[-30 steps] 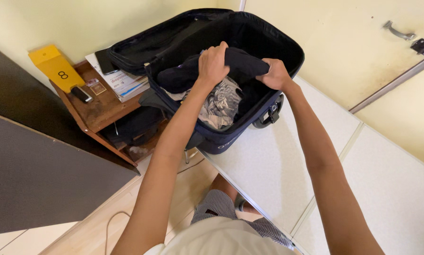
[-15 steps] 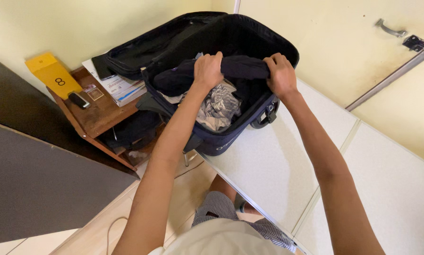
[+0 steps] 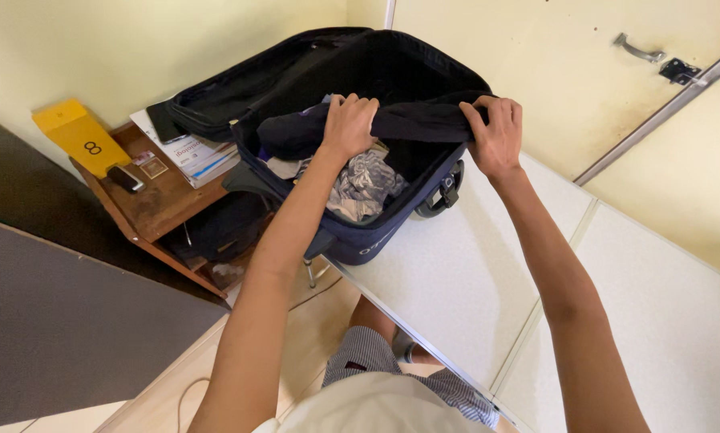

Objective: The person takes items of clothing out of a suitcase, spreads them out on a table, and stacks them together.

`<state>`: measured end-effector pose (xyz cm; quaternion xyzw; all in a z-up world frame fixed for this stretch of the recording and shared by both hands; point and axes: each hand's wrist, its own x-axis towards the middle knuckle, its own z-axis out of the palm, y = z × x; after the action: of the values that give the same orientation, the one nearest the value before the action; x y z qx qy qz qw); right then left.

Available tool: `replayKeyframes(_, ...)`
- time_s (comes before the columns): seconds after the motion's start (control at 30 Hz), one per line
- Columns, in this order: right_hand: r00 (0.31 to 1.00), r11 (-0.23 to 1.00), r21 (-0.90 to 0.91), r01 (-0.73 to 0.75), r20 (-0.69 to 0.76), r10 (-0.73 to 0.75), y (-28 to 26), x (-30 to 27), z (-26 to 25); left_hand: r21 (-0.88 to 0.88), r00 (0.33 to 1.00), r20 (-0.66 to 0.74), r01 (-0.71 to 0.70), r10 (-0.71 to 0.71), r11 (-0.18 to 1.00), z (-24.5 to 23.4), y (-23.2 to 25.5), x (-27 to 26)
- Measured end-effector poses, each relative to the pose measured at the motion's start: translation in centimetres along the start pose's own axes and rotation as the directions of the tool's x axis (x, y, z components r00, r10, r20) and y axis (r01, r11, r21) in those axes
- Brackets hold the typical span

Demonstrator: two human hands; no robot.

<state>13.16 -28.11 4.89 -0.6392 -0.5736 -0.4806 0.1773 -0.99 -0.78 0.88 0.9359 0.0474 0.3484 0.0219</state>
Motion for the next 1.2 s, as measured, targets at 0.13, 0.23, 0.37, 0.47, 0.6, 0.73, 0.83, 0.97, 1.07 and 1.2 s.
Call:
replayKeyframes(0.13,0.995,0.995,-0.099,0.0,0.097,0.009,0.4,-2.0,-0.6,0.006,0.995,0.011,-0.096,0.096,0.995,-0.1,0.1,-0.1)
replayKeyframes(0.23,0.99,0.992,-0.129,0.011,0.14,0.007,0.2,-3.4,-1.1,0.037,0.991,-0.008,-0.136,0.136,0.99,0.8,0.1,-0.4)
replayKeyframes(0.37,0.986,0.988,-0.154,0.018,0.169,0.008,-0.2,-3.8,-1.8,0.129,0.987,-0.042,-0.149,0.155,0.981,1.5,-0.4,-0.2)
replayKeyframes(0.47,0.988,0.978,-0.206,0.008,0.15,0.024,0.1,-3.5,-2.3,0.169,0.979,-0.071,-0.175,0.189,0.97,1.0,-0.5,-0.2)
replayKeyframes(0.6,0.969,0.975,-0.114,-0.189,0.137,0.204,1.0,-3.8,-3.2,0.076,0.984,-0.02,-0.177,0.179,0.981,-0.2,0.2,0.0)
replayKeyframes(0.73,0.84,0.865,0.08,-0.495,0.297,0.453,2.0,-4.9,-3.5,0.057,0.988,-0.009,-0.154,0.155,0.986,-0.8,0.5,0.0)
replayKeyframes(0.83,0.85,0.862,0.144,-0.486,0.308,0.428,2.6,-4.8,-4.1,0.045,0.988,-0.006,-0.153,0.153,0.987,-0.6,0.3,0.3)
replayKeyframes(0.97,0.897,0.904,0.114,-0.413,0.222,0.382,2.6,-4.9,-4.6,0.089,0.981,-0.04,-0.184,0.188,0.979,-1.4,0.7,1.0)
replayKeyframes(1.07,0.91,0.914,0.108,-0.392,0.189,0.368,1.9,-5.1,-6.2,0.07,0.934,-0.168,-0.309,0.316,0.949,-2.7,1.1,1.0)
replayKeyframes(1.2,0.948,0.953,0.046,-0.299,0.133,0.29,1.6,-5.7,-8.3,0.093,0.85,-0.298,-0.427,0.435,0.899,-2.6,2.1,1.8)
